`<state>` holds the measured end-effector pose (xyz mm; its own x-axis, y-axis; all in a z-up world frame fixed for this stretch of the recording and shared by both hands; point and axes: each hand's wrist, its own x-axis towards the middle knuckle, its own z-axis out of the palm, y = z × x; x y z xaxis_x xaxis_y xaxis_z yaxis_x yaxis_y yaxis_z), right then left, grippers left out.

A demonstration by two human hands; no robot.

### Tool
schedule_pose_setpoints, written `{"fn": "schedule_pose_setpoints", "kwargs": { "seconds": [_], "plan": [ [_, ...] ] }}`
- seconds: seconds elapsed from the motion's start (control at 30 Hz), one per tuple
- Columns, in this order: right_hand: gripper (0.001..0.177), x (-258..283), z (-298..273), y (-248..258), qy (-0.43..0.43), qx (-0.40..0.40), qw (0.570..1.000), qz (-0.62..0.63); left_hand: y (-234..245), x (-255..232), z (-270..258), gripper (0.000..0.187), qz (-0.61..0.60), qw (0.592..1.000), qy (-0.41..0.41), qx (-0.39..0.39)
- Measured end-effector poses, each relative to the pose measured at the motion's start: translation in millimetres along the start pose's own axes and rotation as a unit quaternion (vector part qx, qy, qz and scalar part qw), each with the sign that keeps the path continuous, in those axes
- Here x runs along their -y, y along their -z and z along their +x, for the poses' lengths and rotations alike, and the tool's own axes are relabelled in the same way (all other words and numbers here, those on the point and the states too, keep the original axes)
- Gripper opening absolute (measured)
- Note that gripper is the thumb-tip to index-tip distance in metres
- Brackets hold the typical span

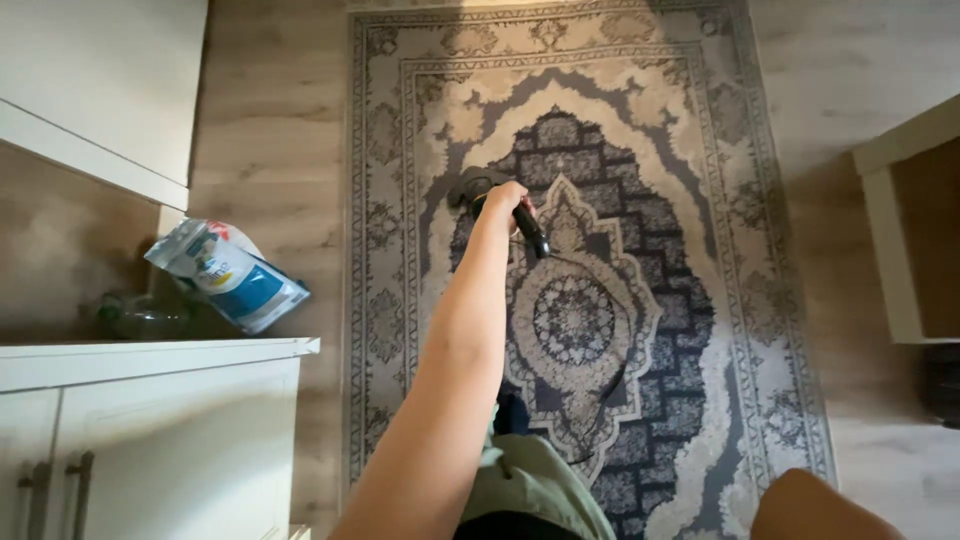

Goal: Vacuuming the floor and rug, and then rolling/adjusting the rug to vacuum underneath.

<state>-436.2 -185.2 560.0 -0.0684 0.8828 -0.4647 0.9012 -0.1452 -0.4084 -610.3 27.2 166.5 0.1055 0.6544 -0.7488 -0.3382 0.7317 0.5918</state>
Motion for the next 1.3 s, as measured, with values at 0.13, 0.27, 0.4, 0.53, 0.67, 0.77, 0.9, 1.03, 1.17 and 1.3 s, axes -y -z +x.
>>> {"fn": "schedule_pose_setpoints", "kwargs": {
  "seconds": [0.13, 0.27, 0.4, 0.53, 0.67, 0.77, 0.9, 1.03, 1.17, 1.3],
  "plan": [
    [0.041, -109, 9, -5, -0.017, 0.002, 1.000, 0.016, -9, -11, -39, 0.014, -0.092, 0.995, 0.029, 0.008],
    [0.041, -36, -5, -19, -0.027, 0.000, 0.999, 0.022, -20, -19, -75, 0.014, -0.100, 0.991, 0.082, -0.027],
    [0.042, 0, -7, -16, -0.038, -0.006, 0.999, 0.035, -16, -12, -68, 0.011, -0.084, 0.995, 0.049, -0.019],
    [0.043, 4, -12, -21, -0.052, -0.008, 0.998, 0.045, -10, -2, -57, 0.013, -0.106, 0.991, 0.078, -0.024],
    [0.044, 1, -19, -30, -0.070, -0.004, 0.996, 0.057, -7, 9, -56, 0.008, -0.126, 0.990, 0.055, -0.017],
    [0.044, -7, -32, -42, -0.092, 0.009, 0.994, 0.064, -3, 18, -70, 0.017, -0.102, 0.992, 0.070, -0.024],
    [0.045, 9, -20, -47, -0.108, 0.009, 0.992, 0.059, 2, 44, -63, 0.015, -0.074, 0.996, 0.032, 0.041],
    [0.049, 7, 77, -151, -0.063, -0.021, 0.997, -0.030, 25, 113, -38, 0.015, -0.219, 0.962, 0.109, 0.122],
    [0.046, -14, 108, -220, -0.089, -0.011, 0.996, -0.015, 34, 160, -52, 0.022, -0.277, 0.945, 0.102, 0.141],
    [0.049, -73, 93, -293, 0.026, 0.020, 0.991, -0.131, 46, 221, -95, 0.029, -0.196, 0.971, 0.108, 0.085]
  ]
}}
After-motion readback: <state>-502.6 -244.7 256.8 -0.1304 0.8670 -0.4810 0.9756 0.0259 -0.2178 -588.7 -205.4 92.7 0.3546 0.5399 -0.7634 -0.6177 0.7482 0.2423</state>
